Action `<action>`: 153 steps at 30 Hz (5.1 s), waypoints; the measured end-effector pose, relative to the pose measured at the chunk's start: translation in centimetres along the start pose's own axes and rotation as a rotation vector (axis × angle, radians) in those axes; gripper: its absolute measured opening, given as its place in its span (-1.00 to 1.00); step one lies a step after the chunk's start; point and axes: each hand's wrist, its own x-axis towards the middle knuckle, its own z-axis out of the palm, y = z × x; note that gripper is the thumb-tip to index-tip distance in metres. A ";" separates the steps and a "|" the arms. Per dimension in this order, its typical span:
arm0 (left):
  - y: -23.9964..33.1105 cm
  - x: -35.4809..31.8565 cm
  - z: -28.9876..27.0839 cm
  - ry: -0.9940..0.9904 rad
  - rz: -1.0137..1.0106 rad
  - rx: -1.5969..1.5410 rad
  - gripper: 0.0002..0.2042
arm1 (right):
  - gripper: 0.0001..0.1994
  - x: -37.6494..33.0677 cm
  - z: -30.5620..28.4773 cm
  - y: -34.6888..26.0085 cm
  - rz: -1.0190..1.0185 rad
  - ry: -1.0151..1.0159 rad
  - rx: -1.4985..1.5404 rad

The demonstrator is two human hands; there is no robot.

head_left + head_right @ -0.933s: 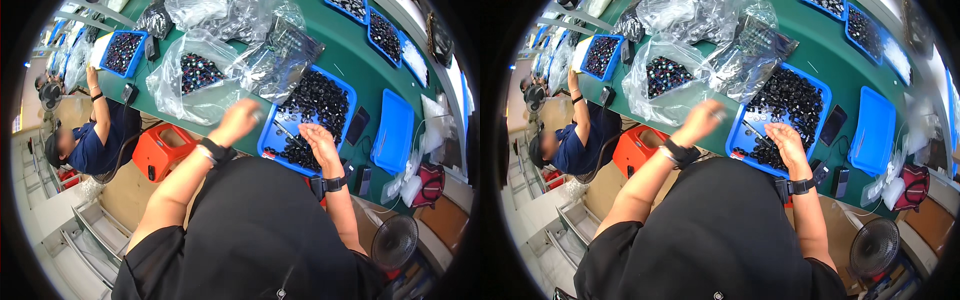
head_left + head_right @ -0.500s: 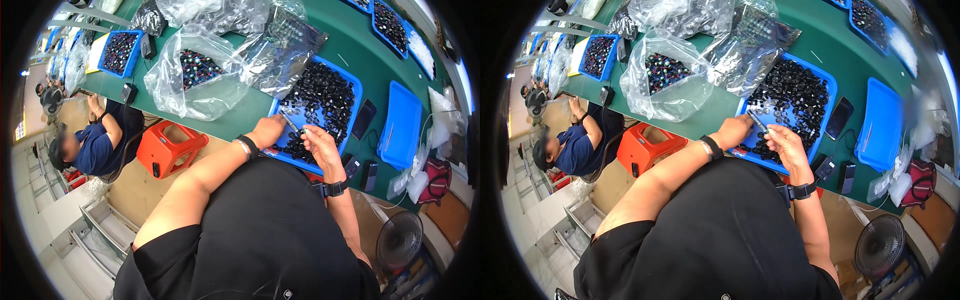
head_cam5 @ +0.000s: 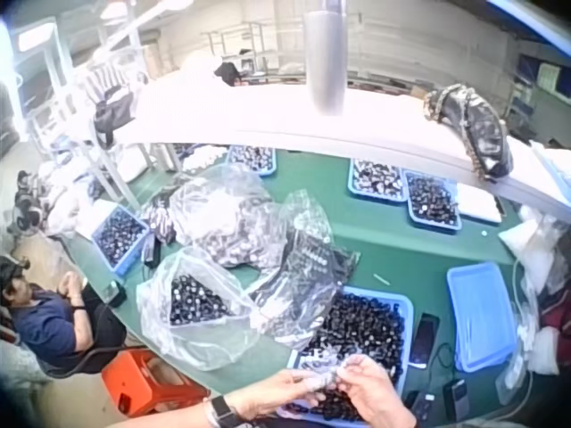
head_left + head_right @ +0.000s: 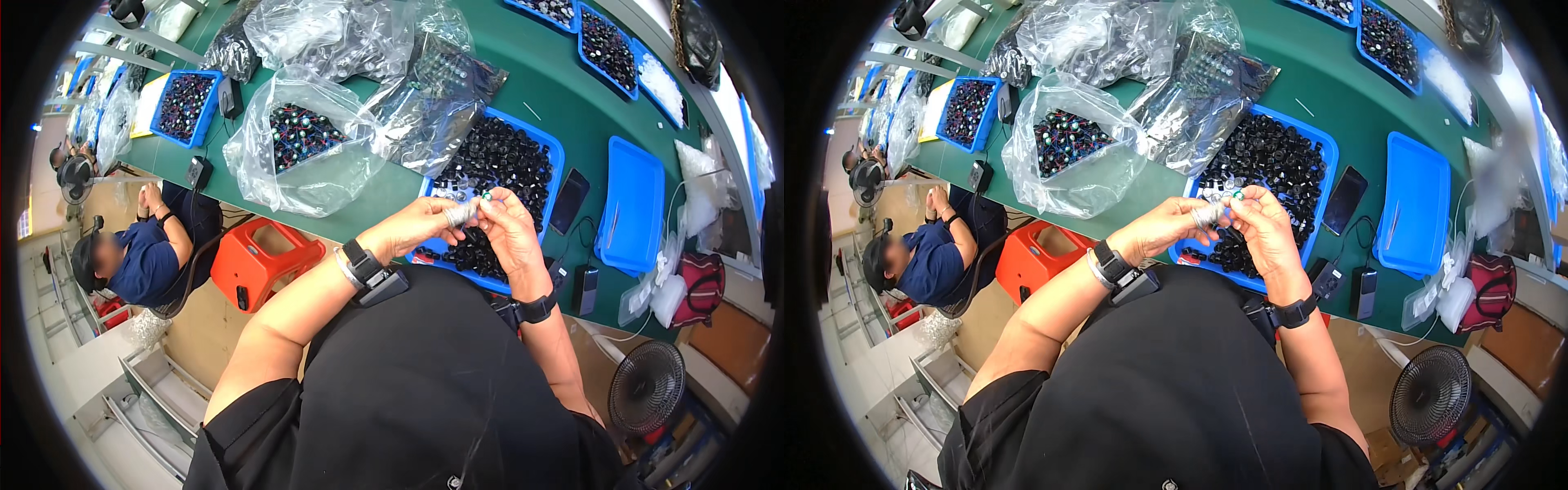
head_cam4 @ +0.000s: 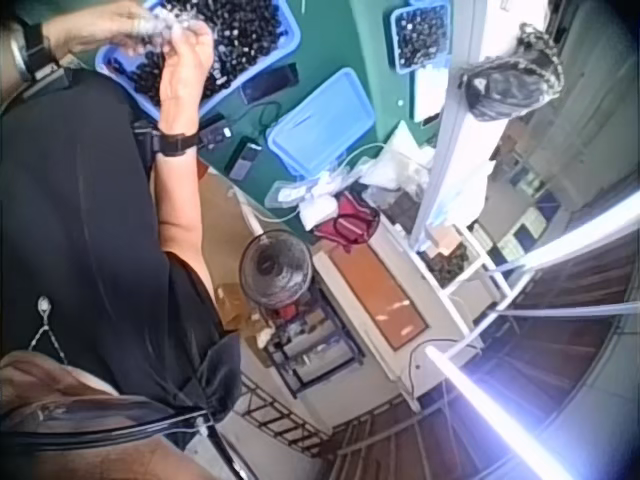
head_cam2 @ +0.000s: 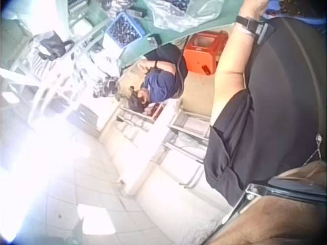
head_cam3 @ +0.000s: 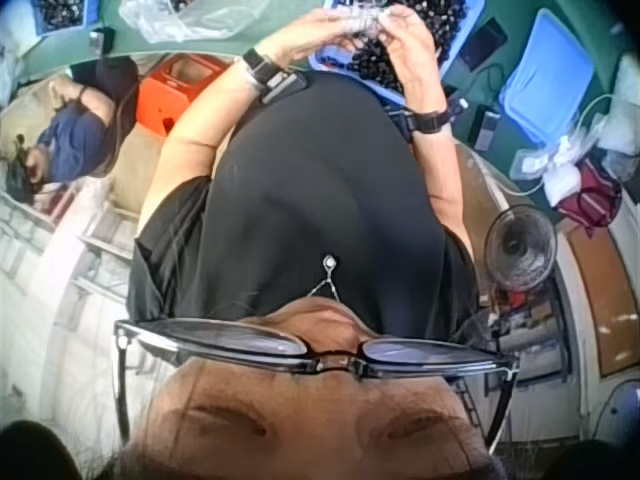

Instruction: The person sits at a green workbench and repeatedly picks up small cylindrical electronic components from a blue tray. They use a tool to manipulate the components, likely inserting or adjusting them, before placing them back into the tray. The process is repetitive and involves handling multiple small items one by one.

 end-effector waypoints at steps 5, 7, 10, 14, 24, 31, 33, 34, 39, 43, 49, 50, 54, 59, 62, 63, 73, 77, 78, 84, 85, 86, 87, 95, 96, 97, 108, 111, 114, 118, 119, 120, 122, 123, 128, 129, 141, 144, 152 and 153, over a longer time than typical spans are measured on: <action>-0.3 -0.3 -0.3 0.045 0.037 0.050 -0.79 | -0.83 -0.2 0.1 0.2 -0.036 0.035 -0.021; -0.3 -0.6 -0.4 0.071 0.038 0.037 -0.80 | -0.84 -0.3 0.3 0.3 -0.079 0.054 -0.034; -0.3 -0.9 -0.7 0.070 0.016 -0.066 -0.80 | -0.83 -0.4 0.7 0.3 -0.085 0.103 0.012; -0.6 -1.2 -1.4 0.085 0.049 -0.249 -0.78 | -0.84 -0.4 0.5 0.3 -0.123 0.086 0.091; 0.0 -1.8 -1.6 0.135 0.132 -0.277 -0.70 | -0.83 -0.8 0.4 0.3 -0.058 0.060 0.122; 0.4 -2.5 -0.3 0.137 0.187 -0.103 -0.65 | -0.79 -1.2 1.3 0.4 -0.021 -0.033 -0.096; 0.9 -3.0 0.1 0.156 0.161 -0.100 -0.65 | -0.80 -1.2 1.3 0.5 -0.018 -0.049 -0.132; 1.0 -3.2 0.3 0.166 0.149 -0.098 -0.65 | -0.81 -1.3 1.5 0.5 -0.018 -0.048 -0.159; 0.6 -2.9 0.5 0.172 0.188 0.019 -0.62 | -0.83 -1.7 2.1 0.6 -0.087 -0.042 -0.367; 0.4 -3.0 0.7 0.140 0.255 -0.064 -0.58 | -0.84 -1.5 2.4 0.8 -0.122 -0.034 -0.430; 0.3 -2.7 1.0 0.181 0.245 -0.018 -0.55 | -0.84 -1.4 2.6 1.1 -0.149 -0.018 -0.462; 0.3 -2.7 1.1 0.189 0.246 -0.023 -0.54 | -0.84 -1.3 2.6 1.2 -0.153 -0.013 -0.466; 0.4 -2.7 1.4 0.240 0.242 -0.024 -0.54 | -0.85 -1.3 3.0 1.3 -0.181 -0.003 -0.462; 0.2 -2.5 1.7 0.295 0.266 0.034 -0.55 | -0.87 -1.1 3.2 1.6 -0.220 -0.003 -0.478; 0.1 -2.3 1.8 0.324 0.272 0.081 -0.56 | -0.86 -0.9 3.0 1.9 -0.229 0.020 -0.473; 0.1 -2.3 1.8 0.330 0.272 0.087 -0.57 | -0.86 -0.8 3.0 1.9 -0.212 0.018 -0.464; -0.4 -1.6 1.6 0.393 0.280 0.052 -0.66 | -0.84 -0.1 2.5 2.6 -0.168 0.027 -0.482; -1.2 -1.0 0.1 0.342 0.286 -0.016 -0.78 | -0.83 -0.2 2.7 2.5 -0.126 -0.003 -0.585; -1.2 -1.1 0.0 0.365 0.306 -0.009 -0.81 | -0.83 -0.2 2.7 2.4 -0.104 -0.002 -0.554; -2.2 -1.9 -2.4 0.569 0.296 -0.018 -0.85 | -0.81 0.2 1.2 2.2 -0.032 0.098 -0.470; -2.7 -1.9 -3.0 0.591 0.272 -0.016 -0.85 | -0.81 0.4 0.7 2.5 -0.033 0.103 -0.514; -3.3 -1.9 -3.5 0.596 0.266 -0.040 -0.87 | -0.82 0.7 0.0 3.0 -0.034 0.107 -0.558; -3.8 -1.8 -4.0 0.621 0.256 -0.063 -0.87 | -0.83 1.2 -0.8 3.6 -0.036 0.111 -0.602; -5.0 -2.5 -7.3 0.574 0.167 -0.424 -0.82 | -0.84 2.4 -5.2 8.7 -0.081 0.118 -1.144; -4.7 -2.8 -7.1 0.552 0.179 -0.432 -0.82 | -0.84 2.2 -5.1 8.9 -0.065 0.124 -1.136; -4.6 -2.9 -7.1 0.530 0.191 -0.440 -0.82 | -0.84 2.2 -5.1 9.0 -0.043 0.118 -1.111; -4.4 -3.7 -7.2 0.607 0.268 -0.156 -0.83 | -0.87 2.6 -5.8 9.4 -0.023 0.117 -1.039; -2.7 -4.4 -6.3 0.448 0.244 -0.371 -0.82 | -0.87 2.4 -5.0 8.8 -0.053 0.158 -1.009; -2.1 -4.8 -5.1 0.336 0.215 -0.464 -0.81 | -0.83 2.0 -3.1 7.1 -0.072 0.081 -0.825; -1.7 -4.7 -3.3 0.328 0.227 -0.425 -0.78 | -0.67 0.4 2.3 4.1 -0.063 -0.155 -0.699; -1.6 -4.6 -3.0 0.327 0.236 -0.405 -0.78 | -0.68 0.2 3.1 3.9 -0.067 -0.160 -0.679; -1.7 -4.5 -2.8 0.342 0.245 -0.377 -0.77 | -0.68 0.1 3.7 3.8 -0.071 -0.168 -0.658; -1.4 -4.6 -2.4 0.329 0.218 -0.333 -0.76 | -0.73 0.3 4.5 3.4 -0.070 -0.120 -0.663; -1.2 -4.7 -2.1 0.322 0.204 -0.311 -0.76 | -0.75 0.3 4.4 3.4 -0.079 -0.105 -0.642; -1.2 -4.6 -1.4 0.305 0.173 -0.223 -0.75 | -0.81 0.3 3.9 3.5 -0.099 -0.085 -0.543; -1.3 -4.6 -1.3 0.298 0.167 -0.222 -0.75 | -0.82 0.4 3.8 3.6 -0.112 -0.076 -0.526; -0.9 -4.4 -0.3 0.221 0.107 -0.223 -0.78 | -0.88 0.6 3.7 3.2 -0.102 0.008 -0.321; -1.3 -4.1 -0.5 0.208 0.097 -0.212 -0.80 | -0.88 0.6 3.9 3.1 -0.116 0.006 -0.310; -1.7 -3.9 -0.5 0.203 0.069 -0.217 -0.81 | -0.85 0.9 3.4 3.3 -0.102 -0.014 -0.321; -1.6 -3.9 -0.5 0.212 0.070 -0.217 -0.80 | -0.83 1.0 3.2 3.3 -0.106 -0.012 -0.335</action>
